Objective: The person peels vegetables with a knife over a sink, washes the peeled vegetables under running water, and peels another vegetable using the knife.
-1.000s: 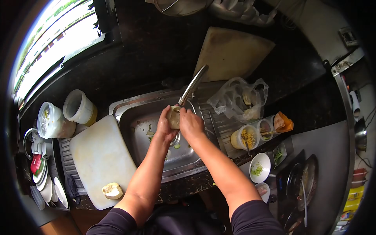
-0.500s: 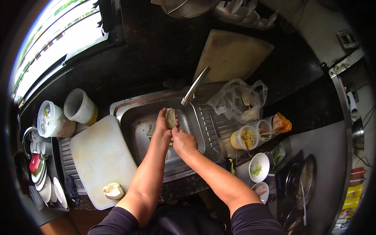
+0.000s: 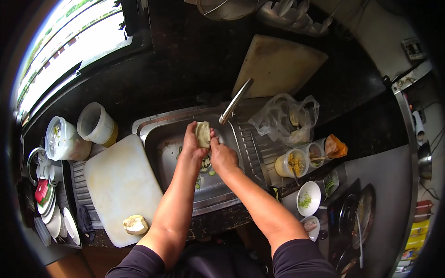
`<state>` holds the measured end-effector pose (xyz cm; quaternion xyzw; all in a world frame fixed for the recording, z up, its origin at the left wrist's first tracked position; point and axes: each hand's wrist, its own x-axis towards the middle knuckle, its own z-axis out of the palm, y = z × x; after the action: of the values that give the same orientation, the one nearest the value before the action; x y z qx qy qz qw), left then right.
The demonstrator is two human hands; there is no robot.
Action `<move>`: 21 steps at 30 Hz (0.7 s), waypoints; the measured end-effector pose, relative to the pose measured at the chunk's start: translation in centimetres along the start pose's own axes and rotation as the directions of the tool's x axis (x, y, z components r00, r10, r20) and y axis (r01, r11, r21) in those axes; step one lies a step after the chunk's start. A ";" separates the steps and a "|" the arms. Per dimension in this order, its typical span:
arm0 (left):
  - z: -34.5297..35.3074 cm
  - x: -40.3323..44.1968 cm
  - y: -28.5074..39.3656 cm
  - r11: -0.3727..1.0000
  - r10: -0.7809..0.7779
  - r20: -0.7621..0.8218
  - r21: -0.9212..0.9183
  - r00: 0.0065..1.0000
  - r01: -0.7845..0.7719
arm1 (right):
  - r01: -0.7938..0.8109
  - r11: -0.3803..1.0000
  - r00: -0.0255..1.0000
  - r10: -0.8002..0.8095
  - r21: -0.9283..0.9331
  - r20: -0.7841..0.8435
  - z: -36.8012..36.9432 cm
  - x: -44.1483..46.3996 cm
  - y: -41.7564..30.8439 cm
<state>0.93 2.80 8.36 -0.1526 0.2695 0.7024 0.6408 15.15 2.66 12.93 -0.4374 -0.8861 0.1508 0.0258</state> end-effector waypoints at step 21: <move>-0.7 -1.6 -2.7 0.992 0.113 0.095 -0.058 0.989 -0.108 | 0.032 0.999 0.998 -0.033 -0.023 -0.053 -0.5 -1.9 -0.4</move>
<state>3.74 1.19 8.16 -0.1197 0.2270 0.7504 0.6091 16.12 1.03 13.65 -0.4271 -0.8937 0.1289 0.0474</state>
